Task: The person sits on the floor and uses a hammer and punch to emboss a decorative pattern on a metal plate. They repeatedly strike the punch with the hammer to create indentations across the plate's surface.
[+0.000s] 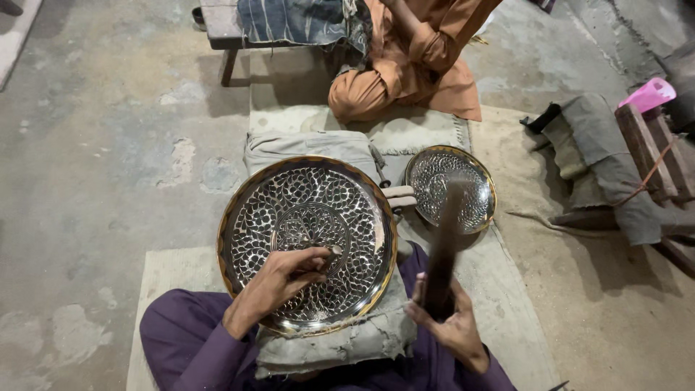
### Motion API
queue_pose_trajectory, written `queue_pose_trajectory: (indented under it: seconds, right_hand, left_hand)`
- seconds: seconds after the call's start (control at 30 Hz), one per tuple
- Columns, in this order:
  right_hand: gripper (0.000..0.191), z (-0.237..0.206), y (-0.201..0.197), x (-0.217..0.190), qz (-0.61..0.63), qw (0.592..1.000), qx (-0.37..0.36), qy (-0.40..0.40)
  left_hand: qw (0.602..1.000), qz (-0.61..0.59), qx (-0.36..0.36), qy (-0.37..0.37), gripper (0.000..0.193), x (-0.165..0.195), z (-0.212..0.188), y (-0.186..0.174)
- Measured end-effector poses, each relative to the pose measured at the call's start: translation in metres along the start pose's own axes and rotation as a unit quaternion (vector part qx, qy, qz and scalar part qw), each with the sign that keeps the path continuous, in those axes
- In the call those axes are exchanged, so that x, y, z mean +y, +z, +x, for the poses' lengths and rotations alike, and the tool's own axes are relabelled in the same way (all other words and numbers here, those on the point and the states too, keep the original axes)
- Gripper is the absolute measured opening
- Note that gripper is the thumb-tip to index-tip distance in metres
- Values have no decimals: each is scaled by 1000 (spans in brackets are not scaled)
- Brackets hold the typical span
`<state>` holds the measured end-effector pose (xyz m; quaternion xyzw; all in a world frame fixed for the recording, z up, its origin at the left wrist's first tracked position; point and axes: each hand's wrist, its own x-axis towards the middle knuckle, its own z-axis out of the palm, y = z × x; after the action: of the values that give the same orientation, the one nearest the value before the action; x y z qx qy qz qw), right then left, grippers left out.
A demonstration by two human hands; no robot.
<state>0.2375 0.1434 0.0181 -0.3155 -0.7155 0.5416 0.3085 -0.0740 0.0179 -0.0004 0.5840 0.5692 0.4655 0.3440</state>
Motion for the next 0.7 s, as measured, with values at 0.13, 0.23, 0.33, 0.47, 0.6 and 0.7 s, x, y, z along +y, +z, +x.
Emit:
queue_pose_trajectory:
  seconds: [0.13, 0.23, 0.33, 0.47, 0.6, 0.7]
  right_hand:
    - [34, 4, 14, 15, 151, 984, -91, -11]
    - [24, 8, 15, 24, 108, 983, -132, 67]
    - [20, 11, 6, 28, 53, 992, -104, 46]
    - [20, 18, -5, 28, 10, 999, -14, 35]
    - [22, 24, -11, 25, -86, 996, -9, -5]
    - [40, 26, -12, 23, -365, 922, -30, -123]
  left_hand:
    - [997, 35, -33, -58, 53, 6, 4, -4]
    - [996, 62, -46, -47, 49, 9, 8, -5]
    - [997, 56, -43, -9, 49, 10, 8, -5]
    - [995, 79, -55, -23, 49, 11, 7, -4]
    - [995, 74, -63, -13, 48, 9, 9, -2]
    - [994, 88, -66, -27, 48, 8, 9, -3]
